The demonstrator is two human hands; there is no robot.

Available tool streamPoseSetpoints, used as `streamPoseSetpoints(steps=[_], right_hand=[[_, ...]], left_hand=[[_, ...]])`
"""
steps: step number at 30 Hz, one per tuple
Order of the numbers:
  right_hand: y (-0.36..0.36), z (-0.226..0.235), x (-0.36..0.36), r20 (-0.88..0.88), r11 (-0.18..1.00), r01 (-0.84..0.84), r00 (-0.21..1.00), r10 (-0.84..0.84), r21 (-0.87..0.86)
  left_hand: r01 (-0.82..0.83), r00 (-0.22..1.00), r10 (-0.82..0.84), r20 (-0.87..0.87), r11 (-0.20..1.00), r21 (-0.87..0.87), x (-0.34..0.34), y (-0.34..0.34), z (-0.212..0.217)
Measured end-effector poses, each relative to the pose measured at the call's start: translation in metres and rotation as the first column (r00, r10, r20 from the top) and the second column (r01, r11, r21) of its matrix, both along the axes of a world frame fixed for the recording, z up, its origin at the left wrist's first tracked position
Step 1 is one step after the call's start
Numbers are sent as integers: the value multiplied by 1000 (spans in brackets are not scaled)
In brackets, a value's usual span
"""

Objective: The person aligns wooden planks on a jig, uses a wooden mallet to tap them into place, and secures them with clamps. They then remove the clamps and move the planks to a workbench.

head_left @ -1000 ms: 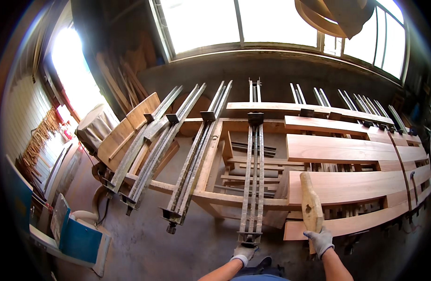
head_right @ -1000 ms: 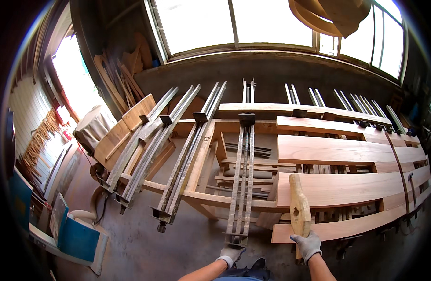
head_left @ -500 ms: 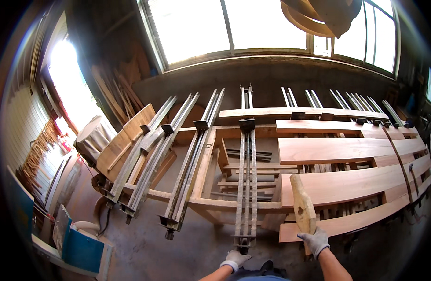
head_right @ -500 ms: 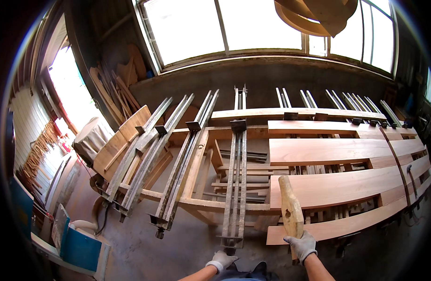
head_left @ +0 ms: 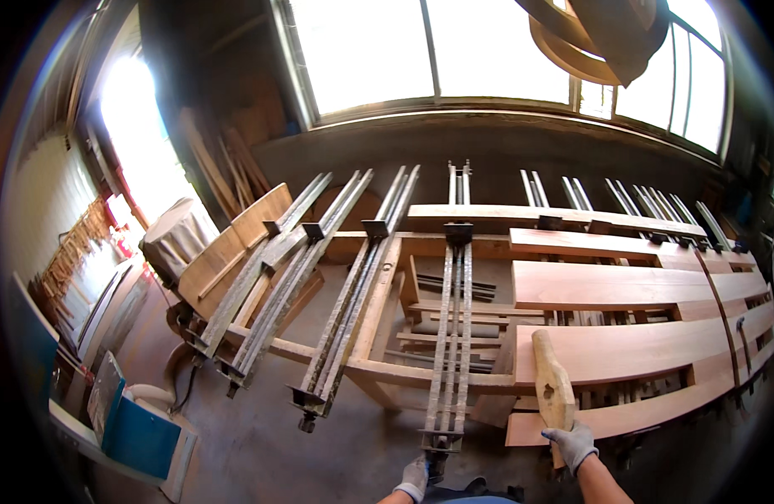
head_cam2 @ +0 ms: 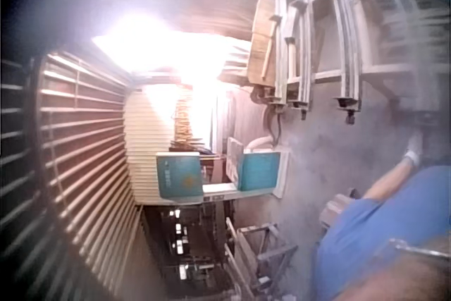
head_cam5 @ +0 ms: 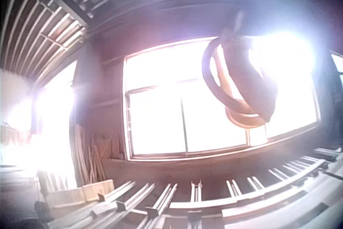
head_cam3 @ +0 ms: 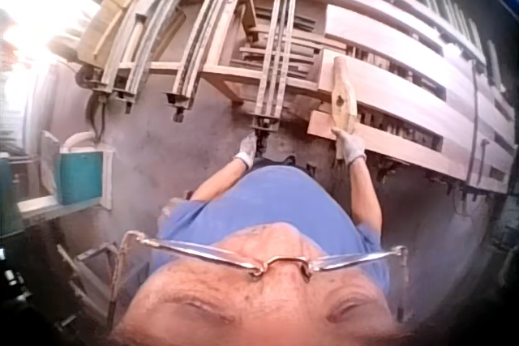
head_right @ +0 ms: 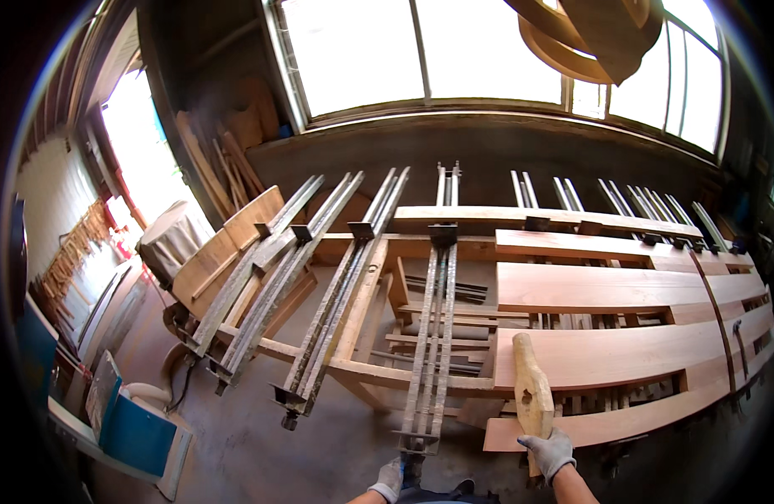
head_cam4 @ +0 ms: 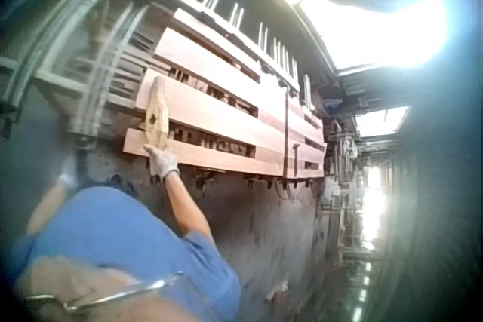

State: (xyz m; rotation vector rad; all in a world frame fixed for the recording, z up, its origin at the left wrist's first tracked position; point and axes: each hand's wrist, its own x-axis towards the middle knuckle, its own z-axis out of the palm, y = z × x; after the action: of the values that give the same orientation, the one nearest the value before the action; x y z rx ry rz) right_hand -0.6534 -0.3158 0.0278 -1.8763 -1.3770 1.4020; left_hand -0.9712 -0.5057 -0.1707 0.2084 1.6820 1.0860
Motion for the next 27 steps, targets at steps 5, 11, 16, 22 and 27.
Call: streamPoseSetpoints(steps=[5,11,16,22,27], right_hand=[[-2,7,-4,-67,999,43,997,-41,31],[-3,18,-9,-57,998,48,997,-46,27],[0,12,-7,-62,998,41,997,-38,52],[-2,10,3,-66,998,54,996,-52,29],[-2,14,-5,-93,999,17,996,-14,32]], left_hand=[[176,848,-199,-491,980,-94,25,-1,97],[-408,242,-45,969,902,144,6,-16,-25],[-187,567,32,823,978,92,-8,-12,-23],[345,710,-367,-601,925,-158,19,2,112],[-290,596,51,802,944,156,4,-14,23]])
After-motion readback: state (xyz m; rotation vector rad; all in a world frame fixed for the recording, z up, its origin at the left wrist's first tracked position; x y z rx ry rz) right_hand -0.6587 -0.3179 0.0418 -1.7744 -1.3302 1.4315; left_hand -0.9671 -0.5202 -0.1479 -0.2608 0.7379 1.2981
